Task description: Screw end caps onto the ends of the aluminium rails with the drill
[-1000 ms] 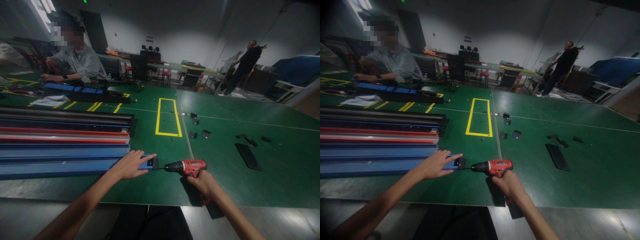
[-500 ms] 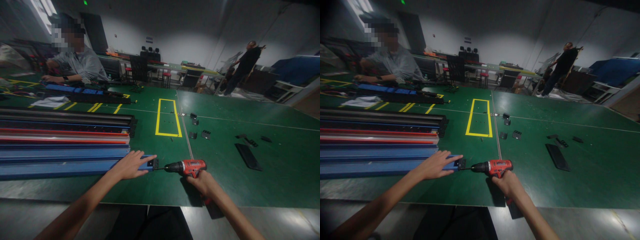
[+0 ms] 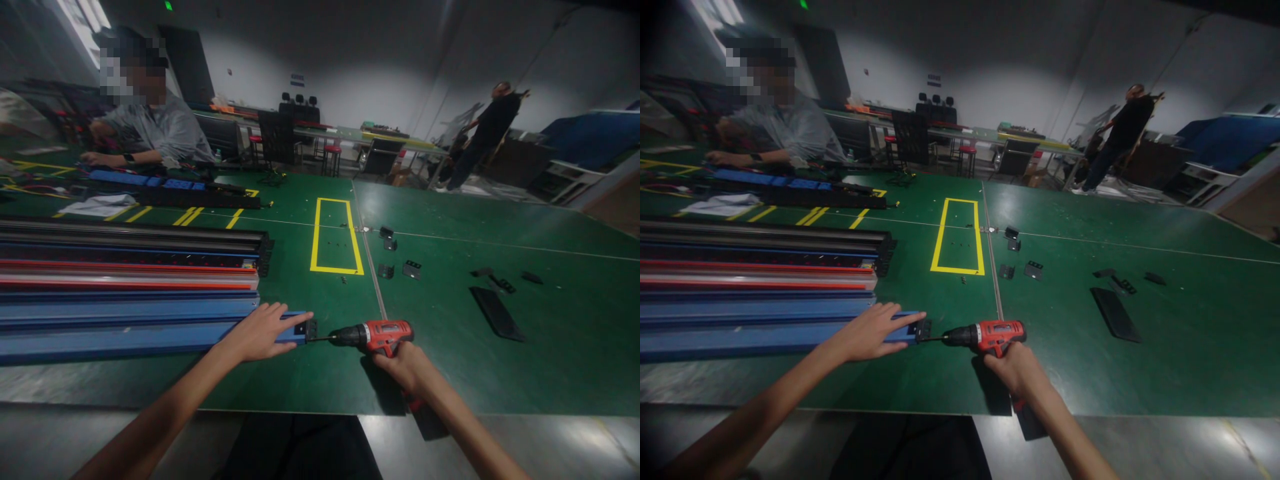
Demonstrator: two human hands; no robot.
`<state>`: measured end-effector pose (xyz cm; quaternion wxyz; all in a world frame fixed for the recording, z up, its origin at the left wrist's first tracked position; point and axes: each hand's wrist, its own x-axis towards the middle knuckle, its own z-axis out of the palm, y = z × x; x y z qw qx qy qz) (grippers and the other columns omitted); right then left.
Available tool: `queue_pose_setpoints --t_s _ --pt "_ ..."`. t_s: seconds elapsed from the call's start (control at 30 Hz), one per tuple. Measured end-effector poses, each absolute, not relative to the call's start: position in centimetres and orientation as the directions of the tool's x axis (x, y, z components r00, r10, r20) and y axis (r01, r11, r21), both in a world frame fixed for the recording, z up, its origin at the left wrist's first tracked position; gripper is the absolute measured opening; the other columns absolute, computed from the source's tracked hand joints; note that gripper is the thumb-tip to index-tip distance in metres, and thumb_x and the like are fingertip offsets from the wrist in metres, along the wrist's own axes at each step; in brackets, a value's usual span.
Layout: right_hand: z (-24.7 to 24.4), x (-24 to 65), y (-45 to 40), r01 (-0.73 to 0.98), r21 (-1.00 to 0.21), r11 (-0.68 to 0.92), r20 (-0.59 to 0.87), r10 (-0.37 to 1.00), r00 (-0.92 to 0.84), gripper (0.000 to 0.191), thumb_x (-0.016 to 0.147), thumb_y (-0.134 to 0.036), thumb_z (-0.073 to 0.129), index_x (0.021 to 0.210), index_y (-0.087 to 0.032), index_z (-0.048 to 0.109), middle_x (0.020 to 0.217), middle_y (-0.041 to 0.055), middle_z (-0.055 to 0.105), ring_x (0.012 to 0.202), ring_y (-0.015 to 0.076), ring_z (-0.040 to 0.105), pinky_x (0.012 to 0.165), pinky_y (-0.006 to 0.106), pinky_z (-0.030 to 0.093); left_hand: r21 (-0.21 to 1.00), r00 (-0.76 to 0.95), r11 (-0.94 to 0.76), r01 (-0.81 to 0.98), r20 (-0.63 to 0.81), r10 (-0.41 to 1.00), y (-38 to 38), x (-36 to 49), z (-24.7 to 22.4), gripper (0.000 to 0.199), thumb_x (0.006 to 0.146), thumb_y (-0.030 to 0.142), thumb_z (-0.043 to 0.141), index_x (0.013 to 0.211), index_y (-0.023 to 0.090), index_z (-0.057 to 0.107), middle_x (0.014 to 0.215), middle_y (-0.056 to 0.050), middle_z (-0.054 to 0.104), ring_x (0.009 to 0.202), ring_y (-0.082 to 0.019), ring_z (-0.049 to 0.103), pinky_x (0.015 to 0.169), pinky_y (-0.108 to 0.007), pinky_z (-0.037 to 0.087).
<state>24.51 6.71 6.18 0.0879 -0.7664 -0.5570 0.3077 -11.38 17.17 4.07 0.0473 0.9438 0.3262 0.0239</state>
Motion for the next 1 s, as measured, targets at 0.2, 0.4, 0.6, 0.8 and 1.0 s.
queue_pose_setpoints --t_s 0.2,0.4,0.6,0.8,1.0 --pt "6.32 24.36 6.76 0.802 -0.462 -0.379 -0.392 0.898 0.199 0.023 0.079 -0.04 0.062 0.068 -0.02 0.062 0.065 0.0043 0.067 0.06 0.0186 0.062 0.058 0.029 0.04 0.097 0.786 -0.783 0.615 0.009 0.618 17.28 -11.4 3.89 0.074 0.1 0.054 0.057 0.164 0.044 0.022 0.117 -0.01 0.059 0.098 -0.028 0.058 0.083 -0.037 0.04" --pt "6.27 24.39 6.77 0.795 -0.464 -0.39 -0.402 0.893 0.203 0.023 0.079 -0.041 0.062 0.067 -0.021 0.058 0.063 0.0028 0.064 0.057 0.017 0.059 0.057 0.029 0.04 0.101 0.787 -0.785 0.611 0.026 0.616 17.3 -11.46 3.89 0.075 0.099 0.054 0.059 0.163 0.044 0.023 0.117 -0.01 0.059 0.098 -0.028 0.059 0.083 -0.037 0.041" --pt "6.43 24.43 6.79 0.799 -0.459 -0.389 -0.402 0.893 0.203 0.024 0.08 -0.042 0.062 0.068 -0.021 0.059 0.065 0.0039 0.066 0.059 0.0176 0.06 0.059 0.029 0.041 0.116 0.791 -0.788 0.605 0.03 0.611 17.34 -11.52 3.93 0.074 0.099 0.054 0.059 0.163 0.043 0.024 0.115 -0.009 0.06 0.098 -0.028 0.059 0.083 -0.037 0.041" --pt "6.2 24.49 6.75 0.798 -0.473 -0.373 -0.385 0.902 0.193 0.025 0.079 -0.042 0.063 0.066 -0.021 0.059 0.063 0.0039 0.066 0.057 0.0172 0.058 0.056 0.029 0.039 0.113 0.789 -0.789 0.603 0.054 0.611 17.35 -11.56 3.76 0.074 0.099 0.054 0.059 0.163 0.043 0.025 0.115 -0.009 0.06 0.095 -0.027 0.058 0.082 -0.036 0.04" --pt "6.16 24.54 6.75 0.801 -0.468 -0.372 -0.389 0.901 0.191 0.023 0.08 -0.04 0.063 0.066 -0.021 0.059 0.064 0.0031 0.066 0.059 0.0169 0.059 0.058 0.029 0.039 0.101 0.791 -0.79 0.605 0.04 0.61 17.33 -11.55 3.84 0.075 0.098 0.054 0.06 0.163 0.043 0.023 0.114 -0.008 0.06 0.096 -0.026 0.058 0.082 -0.036 0.041"
